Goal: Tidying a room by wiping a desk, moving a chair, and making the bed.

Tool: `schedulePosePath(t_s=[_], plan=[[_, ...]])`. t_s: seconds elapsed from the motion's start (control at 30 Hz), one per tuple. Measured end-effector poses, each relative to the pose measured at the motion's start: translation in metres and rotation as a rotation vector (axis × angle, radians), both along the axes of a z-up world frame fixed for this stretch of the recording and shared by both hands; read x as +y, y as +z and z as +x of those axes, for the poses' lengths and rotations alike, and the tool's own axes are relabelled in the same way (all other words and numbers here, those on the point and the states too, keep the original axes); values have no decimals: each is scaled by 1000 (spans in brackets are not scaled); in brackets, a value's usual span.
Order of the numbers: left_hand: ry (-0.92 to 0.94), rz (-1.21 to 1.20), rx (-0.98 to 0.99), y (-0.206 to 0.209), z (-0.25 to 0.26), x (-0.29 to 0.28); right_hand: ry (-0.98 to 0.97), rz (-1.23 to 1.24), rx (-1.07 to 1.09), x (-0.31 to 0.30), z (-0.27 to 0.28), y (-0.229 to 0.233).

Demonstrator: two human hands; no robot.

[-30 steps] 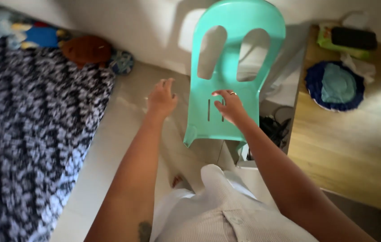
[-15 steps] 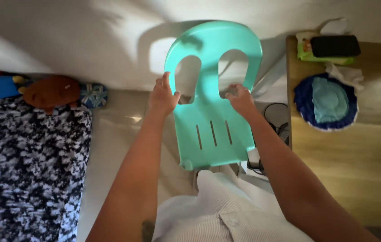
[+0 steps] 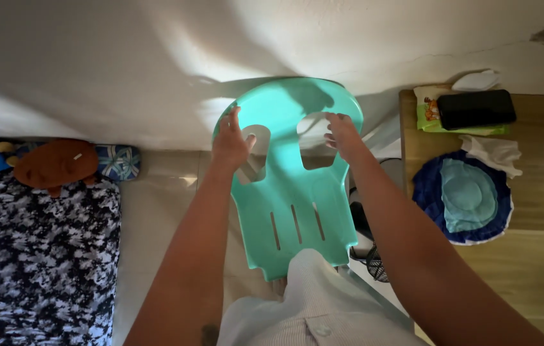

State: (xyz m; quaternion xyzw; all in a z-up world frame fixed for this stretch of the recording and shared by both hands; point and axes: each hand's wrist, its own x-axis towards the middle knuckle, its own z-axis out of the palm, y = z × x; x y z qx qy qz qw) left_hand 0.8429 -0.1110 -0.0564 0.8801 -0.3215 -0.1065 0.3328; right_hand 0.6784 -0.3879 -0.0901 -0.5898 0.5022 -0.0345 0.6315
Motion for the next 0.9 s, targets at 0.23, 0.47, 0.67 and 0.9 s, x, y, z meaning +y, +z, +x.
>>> schedulePosePath(t_s=[0.23,0.47,0.67,0.9], plan=[[225,115,-248,11,25,-17,-145,279,-35,-18,43,-7],[90,68,-15,-27,52,-20,-362,632,-230,-4,59,-13],[109,112,-54,-18,44,-1,-379,673,-337,14,49,-43],[41,80,-48,47,11,52,-345,743,-457,94,24,12]])
